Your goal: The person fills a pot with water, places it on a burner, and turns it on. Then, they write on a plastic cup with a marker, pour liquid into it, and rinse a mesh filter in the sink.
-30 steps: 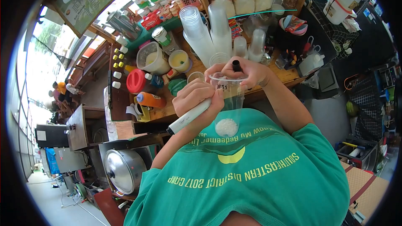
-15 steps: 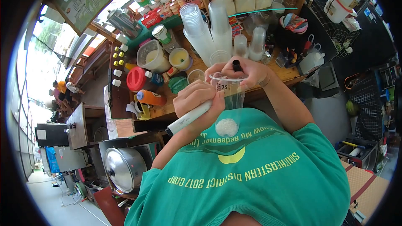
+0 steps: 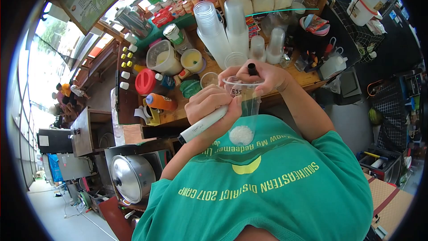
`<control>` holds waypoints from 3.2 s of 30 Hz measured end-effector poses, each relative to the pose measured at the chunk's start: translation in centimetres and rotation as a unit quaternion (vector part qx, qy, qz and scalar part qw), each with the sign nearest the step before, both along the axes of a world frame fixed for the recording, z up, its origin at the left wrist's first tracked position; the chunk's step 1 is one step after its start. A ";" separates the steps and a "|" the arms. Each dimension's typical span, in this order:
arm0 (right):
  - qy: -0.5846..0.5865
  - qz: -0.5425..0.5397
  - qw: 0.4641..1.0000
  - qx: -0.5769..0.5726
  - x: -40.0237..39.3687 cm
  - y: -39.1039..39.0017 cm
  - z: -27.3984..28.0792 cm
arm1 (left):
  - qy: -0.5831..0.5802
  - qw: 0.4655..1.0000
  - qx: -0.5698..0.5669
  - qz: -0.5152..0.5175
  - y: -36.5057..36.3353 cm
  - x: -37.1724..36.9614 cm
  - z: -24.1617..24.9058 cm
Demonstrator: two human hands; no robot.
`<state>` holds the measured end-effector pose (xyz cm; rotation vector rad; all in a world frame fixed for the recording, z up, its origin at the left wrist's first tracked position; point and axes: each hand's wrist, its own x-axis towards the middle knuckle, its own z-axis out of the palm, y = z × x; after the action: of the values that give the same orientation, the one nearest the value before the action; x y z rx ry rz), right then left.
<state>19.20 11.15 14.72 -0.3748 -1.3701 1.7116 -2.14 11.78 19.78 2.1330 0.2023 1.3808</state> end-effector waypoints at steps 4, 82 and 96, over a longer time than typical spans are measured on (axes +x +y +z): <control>0.007 -0.005 1.000 0.003 -0.1 0.1 0.2 | 0.009 1.000 -0.004 0.012 0.2 0.0 -0.2; -0.168 -0.350 0.919 -0.062 1.4 -11.5 -3.0 | 0.155 0.946 -0.077 -0.275 -0.2 11.4 -7.2; -0.612 -0.542 0.567 -0.104 23.2 -16.4 -4.4 | 0.441 0.866 -0.204 -0.116 -5.7 14.5 -15.4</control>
<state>42.41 -5.24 10.36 -2.2969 -1.1596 0.3120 12.37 6.04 4.40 2.1598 0.5140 0.1158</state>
